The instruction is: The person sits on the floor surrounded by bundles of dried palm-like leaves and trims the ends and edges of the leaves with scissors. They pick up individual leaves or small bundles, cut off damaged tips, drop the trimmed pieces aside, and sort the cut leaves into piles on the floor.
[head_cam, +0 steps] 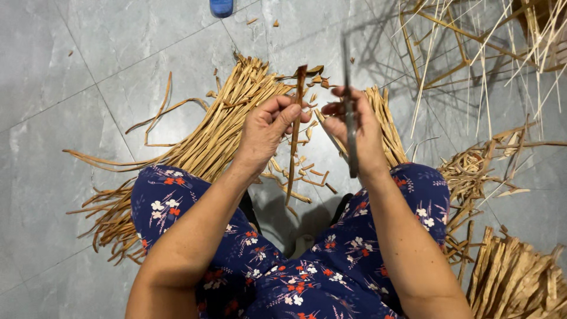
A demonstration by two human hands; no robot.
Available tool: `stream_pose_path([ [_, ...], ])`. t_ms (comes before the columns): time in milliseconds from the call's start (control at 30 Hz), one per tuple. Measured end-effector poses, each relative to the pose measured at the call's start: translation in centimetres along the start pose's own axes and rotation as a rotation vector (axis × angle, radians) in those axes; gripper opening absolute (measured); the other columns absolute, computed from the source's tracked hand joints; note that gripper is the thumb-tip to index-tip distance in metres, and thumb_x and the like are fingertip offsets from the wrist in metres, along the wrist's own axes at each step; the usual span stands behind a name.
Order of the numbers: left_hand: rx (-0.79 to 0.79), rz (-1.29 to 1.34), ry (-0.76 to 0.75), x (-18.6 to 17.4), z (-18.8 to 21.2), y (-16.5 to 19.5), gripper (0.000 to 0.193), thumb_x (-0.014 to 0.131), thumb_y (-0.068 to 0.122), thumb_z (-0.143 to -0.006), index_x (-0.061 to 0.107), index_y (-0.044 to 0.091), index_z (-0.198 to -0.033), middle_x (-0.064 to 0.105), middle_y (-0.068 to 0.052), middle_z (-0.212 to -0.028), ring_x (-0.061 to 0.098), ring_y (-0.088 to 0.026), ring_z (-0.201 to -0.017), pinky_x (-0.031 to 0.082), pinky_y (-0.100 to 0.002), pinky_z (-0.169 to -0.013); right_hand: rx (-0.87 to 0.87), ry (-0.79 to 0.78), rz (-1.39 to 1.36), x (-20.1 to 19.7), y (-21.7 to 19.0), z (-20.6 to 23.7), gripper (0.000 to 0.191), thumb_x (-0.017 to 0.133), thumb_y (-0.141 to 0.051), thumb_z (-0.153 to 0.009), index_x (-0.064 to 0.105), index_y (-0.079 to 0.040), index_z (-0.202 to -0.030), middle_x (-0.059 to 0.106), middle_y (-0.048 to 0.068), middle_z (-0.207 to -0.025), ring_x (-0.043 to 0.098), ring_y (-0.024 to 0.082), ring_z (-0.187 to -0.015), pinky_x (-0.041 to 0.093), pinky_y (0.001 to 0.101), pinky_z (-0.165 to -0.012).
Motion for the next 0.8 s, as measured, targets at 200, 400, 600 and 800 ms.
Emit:
stream_pose_path([
  [200,0.071,-0.067,0.098,-0.6,0.2,0.2,0.019,0.071,0.022,-0.098,0.066,0.006,-0.107,0.073,0.001,-0.092,0.069,-0.003,-0.084,0.052,-0.020,-0.069,0.055,-0.078,0.175,1.9,1.5,1.0,0.066,0.084,-0.023,-0.085,0.054,-0.008,-0.141,0.065,0.006,-0.113,0.061,0.012,-0.098,0.055,0.0282,-0.088],
  [400,0.184,-0.330,0.231,-1.1,0.7,1.2,0.014,0.075,0.015,-0.096,0.071,0.005,-0.104,0.070,0.005,-0.083,0.059,0.001,-0.072,0.049,-0.017,-0.062,-0.005,-0.060,0.395,1.9,1.3,1.0,0.070,0.088,-0.026,-0.081,0.056,-0.005,-0.139,0.070,0.004,-0.110,0.064,0.010,-0.097,0.055,0.0271,-0.085],
  [600,0.194,-0.536,0.273,-1.9,1.7,3.5,0.012,0.080,0.016,-0.093,0.074,0.006,-0.097,0.062,0.005,-0.074,0.041,-0.001,-0.060,0.036,-0.020,-0.053,-0.022,-0.053,0.411,1.4,0.8,0.9,0.067,0.090,-0.029,-0.079,0.061,-0.005,-0.135,0.070,0.002,-0.099,0.064,0.008,-0.089,0.054,0.0241,-0.080],
  [800,0.258,-0.664,0.295,-2.3,2.3,5.3,0.010,0.080,0.018,-0.090,0.076,0.010,-0.095,0.069,0.005,-0.078,0.044,-0.001,-0.058,0.039,-0.020,-0.052,0.024,-0.068,0.459,1.5,0.3,1.0,0.050,0.091,-0.027,-0.078,0.071,-0.004,-0.118,0.062,-0.004,-0.083,0.053,0.004,-0.072,0.045,0.0215,-0.064],
])
Point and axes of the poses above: each hand's wrist, its own z-axis away from the middle knuckle, its own x-axis out of the palm, y = z × x, the point moved 5 cm from there along -z, towards the middle knuckle
